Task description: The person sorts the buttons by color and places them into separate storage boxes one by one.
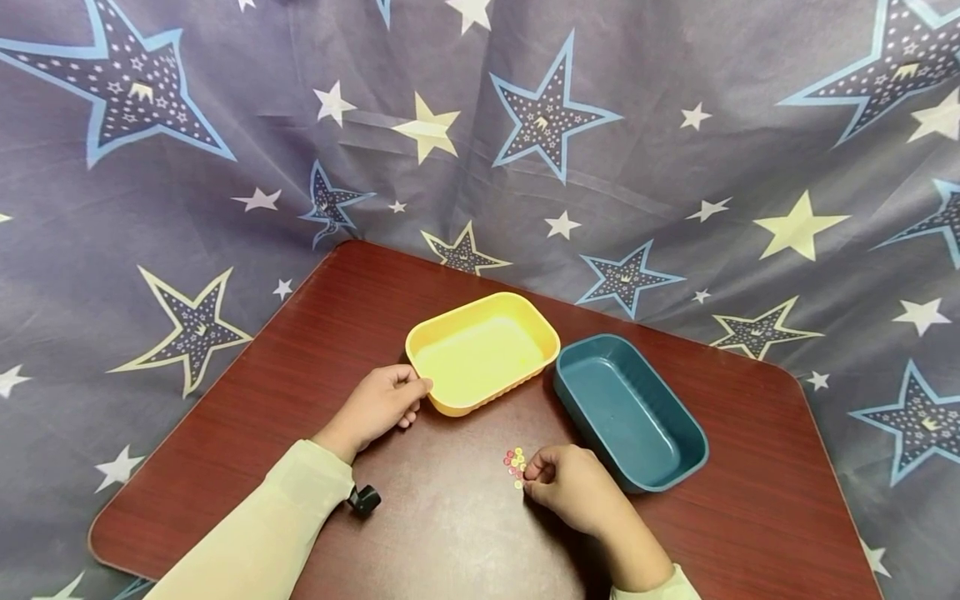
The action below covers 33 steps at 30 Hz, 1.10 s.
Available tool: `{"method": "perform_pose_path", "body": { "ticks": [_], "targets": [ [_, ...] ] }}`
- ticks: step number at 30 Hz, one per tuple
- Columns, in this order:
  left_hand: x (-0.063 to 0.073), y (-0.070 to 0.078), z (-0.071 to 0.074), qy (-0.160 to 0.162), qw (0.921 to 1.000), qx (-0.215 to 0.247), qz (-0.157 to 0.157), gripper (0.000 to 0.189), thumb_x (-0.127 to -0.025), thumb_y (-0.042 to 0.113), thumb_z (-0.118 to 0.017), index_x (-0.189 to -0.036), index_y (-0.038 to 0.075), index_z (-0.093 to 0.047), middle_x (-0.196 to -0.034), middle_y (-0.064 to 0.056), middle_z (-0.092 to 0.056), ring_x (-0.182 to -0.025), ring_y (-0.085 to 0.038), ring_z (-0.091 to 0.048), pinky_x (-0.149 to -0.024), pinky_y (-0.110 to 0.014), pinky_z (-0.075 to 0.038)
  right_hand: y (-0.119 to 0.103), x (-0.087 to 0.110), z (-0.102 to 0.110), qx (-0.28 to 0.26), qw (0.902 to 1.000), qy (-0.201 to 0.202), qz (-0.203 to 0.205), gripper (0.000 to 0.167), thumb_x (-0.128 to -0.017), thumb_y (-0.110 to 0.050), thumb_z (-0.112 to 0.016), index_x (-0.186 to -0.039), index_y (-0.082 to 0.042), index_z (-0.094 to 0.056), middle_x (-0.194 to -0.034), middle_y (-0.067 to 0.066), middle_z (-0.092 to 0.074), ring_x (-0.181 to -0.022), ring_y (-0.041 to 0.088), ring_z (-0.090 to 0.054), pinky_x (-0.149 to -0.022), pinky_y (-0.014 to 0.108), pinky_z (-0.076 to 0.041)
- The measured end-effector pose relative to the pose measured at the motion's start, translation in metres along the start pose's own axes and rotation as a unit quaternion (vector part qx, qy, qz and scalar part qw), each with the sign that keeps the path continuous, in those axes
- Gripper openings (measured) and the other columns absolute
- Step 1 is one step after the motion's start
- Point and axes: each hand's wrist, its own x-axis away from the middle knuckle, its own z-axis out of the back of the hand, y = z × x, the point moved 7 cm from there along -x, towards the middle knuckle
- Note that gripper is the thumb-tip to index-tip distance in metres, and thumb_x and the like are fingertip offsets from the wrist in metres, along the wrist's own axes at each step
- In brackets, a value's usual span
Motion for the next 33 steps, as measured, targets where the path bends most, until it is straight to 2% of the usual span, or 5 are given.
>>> {"method": "perform_pose_path", "body": {
  "ticks": [12, 25, 33],
  "targets": [
    [-0.002, -0.001, 0.000, 0.001, 1.0000, -0.003, 0.003, 0.038, -0.106, 0.035, -0.076, -0.086, 0.006, -0.064, -0.070, -0.005, -0.063, -0.061, -0.017, -0.062, -0.059, -0.028, -0.059, 0.001, -0.001, -0.002, -0.004, 0.9999, 0.007, 0.008, 0.022, -0.089, -0.013, -0.089, -0.083, -0.024, -0.072, -0.071, -0.016, -0.066, -0.067, -0.001, -0.059, -0.067, 0.022, -0.049],
    [0.000, -0.001, 0.000, 0.002, 1.0000, -0.002, 0.001, 0.038, -0.107, 0.035, -0.076, -0.086, 0.006, -0.064, -0.070, -0.005, -0.063, -0.061, -0.017, -0.061, -0.058, -0.028, -0.059, -0.004, 0.001, -0.002, -0.002, 0.9990, 0.019, 0.040, 0.028, -0.078, -0.005, -0.086, -0.076, -0.026, -0.067, -0.068, -0.019, -0.060, -0.065, -0.003, -0.054, -0.064, 0.021, -0.047],
    [-0.001, -0.002, 0.001, 0.001, 1.0000, 0.000, 0.003, 0.038, -0.106, 0.035, -0.076, -0.086, 0.005, -0.063, -0.069, -0.004, -0.062, -0.060, -0.017, -0.061, -0.058, -0.027, -0.058, -0.009, 0.002, -0.002, -0.002, 0.9982, 0.020, 0.056, 0.029, -0.077, -0.002, -0.084, -0.074, -0.024, -0.066, -0.067, -0.019, -0.058, -0.065, -0.004, -0.052, -0.063, 0.020, -0.046]
  ]
}}
